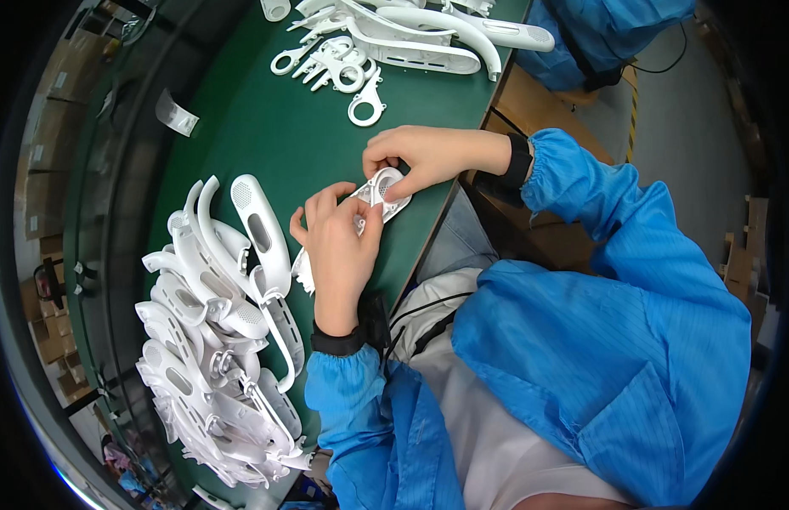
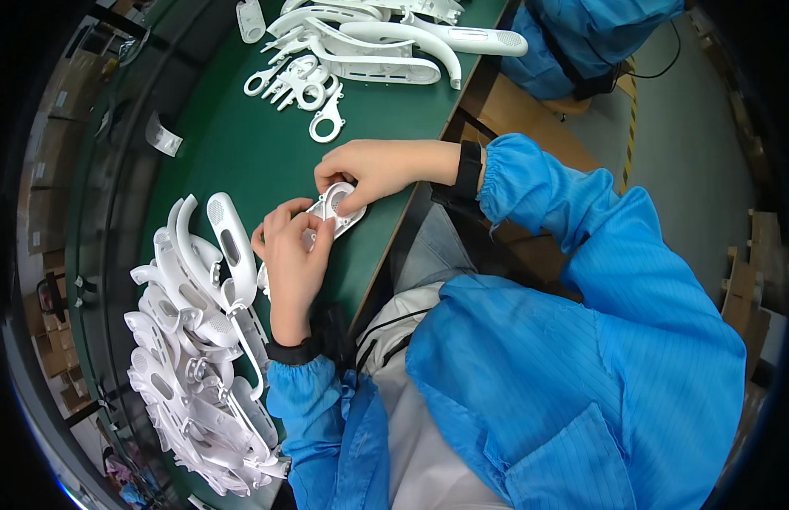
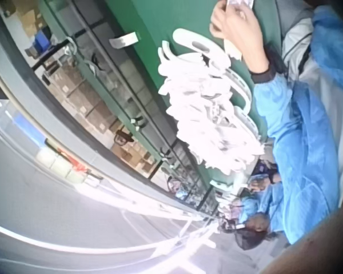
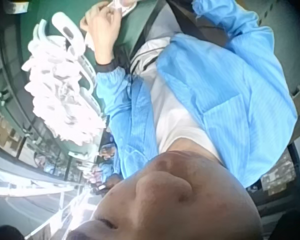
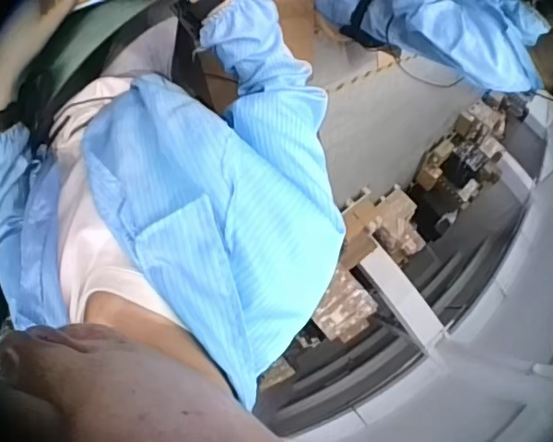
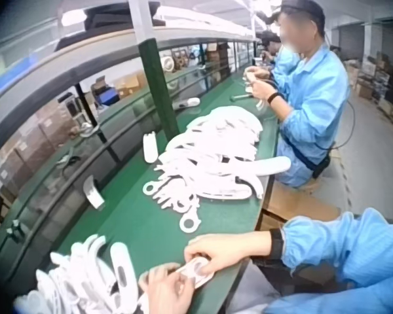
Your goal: The recorder is manually assembling white plastic components, snapping parts together at a factory workstation.
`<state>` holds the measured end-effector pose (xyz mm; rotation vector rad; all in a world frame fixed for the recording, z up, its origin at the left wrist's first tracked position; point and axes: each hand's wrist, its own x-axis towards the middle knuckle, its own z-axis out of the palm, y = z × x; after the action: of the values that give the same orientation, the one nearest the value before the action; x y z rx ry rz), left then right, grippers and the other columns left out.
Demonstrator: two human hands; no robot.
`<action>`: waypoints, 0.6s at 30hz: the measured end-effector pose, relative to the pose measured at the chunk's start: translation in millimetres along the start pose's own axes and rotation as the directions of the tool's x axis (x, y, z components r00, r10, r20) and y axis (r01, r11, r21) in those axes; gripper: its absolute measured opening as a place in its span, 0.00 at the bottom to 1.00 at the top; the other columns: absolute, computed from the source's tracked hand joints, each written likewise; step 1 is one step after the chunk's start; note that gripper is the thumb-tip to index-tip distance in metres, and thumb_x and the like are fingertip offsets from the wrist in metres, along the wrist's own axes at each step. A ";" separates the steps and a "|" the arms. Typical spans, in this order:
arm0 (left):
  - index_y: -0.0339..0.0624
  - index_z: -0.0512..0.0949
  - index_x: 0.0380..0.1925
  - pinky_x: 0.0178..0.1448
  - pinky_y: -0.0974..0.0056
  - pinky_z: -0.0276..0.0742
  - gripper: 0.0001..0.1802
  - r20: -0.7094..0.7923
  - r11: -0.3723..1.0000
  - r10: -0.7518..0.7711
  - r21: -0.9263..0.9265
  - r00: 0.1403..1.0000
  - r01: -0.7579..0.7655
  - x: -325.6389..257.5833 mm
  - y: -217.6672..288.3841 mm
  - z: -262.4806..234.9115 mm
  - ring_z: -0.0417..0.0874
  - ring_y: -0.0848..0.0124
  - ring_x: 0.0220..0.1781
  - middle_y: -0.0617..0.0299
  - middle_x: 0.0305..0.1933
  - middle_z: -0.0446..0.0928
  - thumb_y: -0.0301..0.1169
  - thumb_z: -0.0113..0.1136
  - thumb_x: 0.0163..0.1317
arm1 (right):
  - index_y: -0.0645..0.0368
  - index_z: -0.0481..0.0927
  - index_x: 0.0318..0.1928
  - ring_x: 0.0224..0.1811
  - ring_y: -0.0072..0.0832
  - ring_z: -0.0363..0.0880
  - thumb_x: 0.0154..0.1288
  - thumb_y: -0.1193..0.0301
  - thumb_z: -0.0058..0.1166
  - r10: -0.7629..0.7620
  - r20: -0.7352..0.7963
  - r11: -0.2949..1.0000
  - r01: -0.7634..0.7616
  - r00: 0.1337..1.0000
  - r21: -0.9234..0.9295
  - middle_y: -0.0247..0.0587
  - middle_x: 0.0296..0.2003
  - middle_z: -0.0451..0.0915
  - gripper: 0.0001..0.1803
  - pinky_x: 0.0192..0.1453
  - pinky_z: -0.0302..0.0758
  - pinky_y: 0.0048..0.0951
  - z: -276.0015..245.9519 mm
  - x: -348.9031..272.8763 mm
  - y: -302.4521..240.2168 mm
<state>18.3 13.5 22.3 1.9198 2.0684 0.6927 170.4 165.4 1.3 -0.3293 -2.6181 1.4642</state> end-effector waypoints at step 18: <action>0.41 0.75 0.26 0.61 0.50 0.56 0.10 0.054 0.991 0.103 0.079 0.993 -0.108 -2.5 6.9 0.9 0.72 0.59 0.52 0.61 0.48 0.74 0.34 0.63 0.50 | 0.55 0.70 0.42 0.44 0.36 0.72 0.46 0.66 0.66 -0.003 0.021 0.988 0.006 1.000 -0.157 0.37 0.37 0.73 0.23 0.40 0.70 0.38 0.5 -0.2 -10.3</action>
<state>25.1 11.3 24.6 2.0818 2.0066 0.5846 169.1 159.7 9.7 -0.3249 -2.7557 1.2690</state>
